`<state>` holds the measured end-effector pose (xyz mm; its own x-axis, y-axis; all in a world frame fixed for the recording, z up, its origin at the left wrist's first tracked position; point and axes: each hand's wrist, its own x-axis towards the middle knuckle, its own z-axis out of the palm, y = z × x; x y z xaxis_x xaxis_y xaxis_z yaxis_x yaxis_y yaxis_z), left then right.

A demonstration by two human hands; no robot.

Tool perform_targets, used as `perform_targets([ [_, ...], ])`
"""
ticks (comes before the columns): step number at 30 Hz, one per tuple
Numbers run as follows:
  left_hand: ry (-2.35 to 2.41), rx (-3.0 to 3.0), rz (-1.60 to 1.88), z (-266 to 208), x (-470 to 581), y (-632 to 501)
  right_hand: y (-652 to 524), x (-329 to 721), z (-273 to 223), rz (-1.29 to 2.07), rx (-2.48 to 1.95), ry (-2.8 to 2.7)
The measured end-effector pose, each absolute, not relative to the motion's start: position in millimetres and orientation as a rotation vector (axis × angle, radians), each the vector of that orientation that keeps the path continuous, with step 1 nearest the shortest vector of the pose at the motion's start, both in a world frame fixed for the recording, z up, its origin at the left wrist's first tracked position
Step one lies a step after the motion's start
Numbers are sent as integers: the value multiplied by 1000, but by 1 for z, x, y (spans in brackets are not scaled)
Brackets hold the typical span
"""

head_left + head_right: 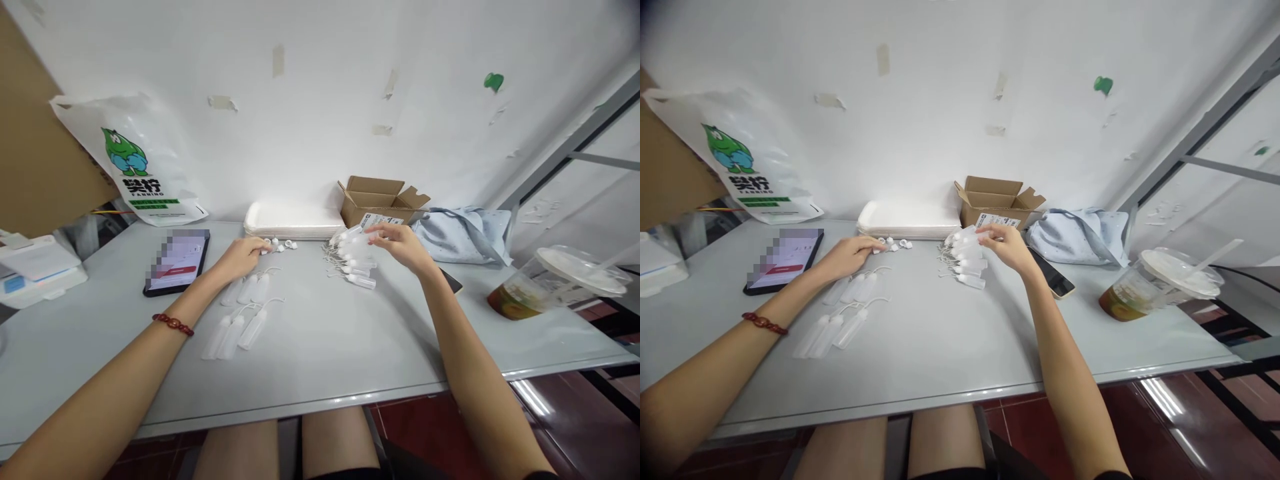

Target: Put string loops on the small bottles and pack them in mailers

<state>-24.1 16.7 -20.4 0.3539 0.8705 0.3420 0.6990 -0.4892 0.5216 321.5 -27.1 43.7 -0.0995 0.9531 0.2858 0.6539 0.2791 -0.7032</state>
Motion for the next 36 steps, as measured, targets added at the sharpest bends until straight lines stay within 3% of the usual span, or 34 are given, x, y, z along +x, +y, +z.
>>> perform_targets([
  [7, 1544, 2289, 804, -15, -22, 9, -24, 325, 40, 595, -1520, -1987],
  [18, 1528, 1764, 1022, -8, -24, 2, -28, 323, 42, 284, -1540, -2138],
  [25, 1472, 1359, 1163, 12, -16, -15, -43, 283, 39, -66, -1287, -2112],
  [31, 1275, 1220, 1102, 8, -12, -18, -97, 204, 15, 423, -784, -2548],
  [36, 1148, 1126, 1124, 6, -6, -19, -115, 175, -3, 471, -697, -2726],
])
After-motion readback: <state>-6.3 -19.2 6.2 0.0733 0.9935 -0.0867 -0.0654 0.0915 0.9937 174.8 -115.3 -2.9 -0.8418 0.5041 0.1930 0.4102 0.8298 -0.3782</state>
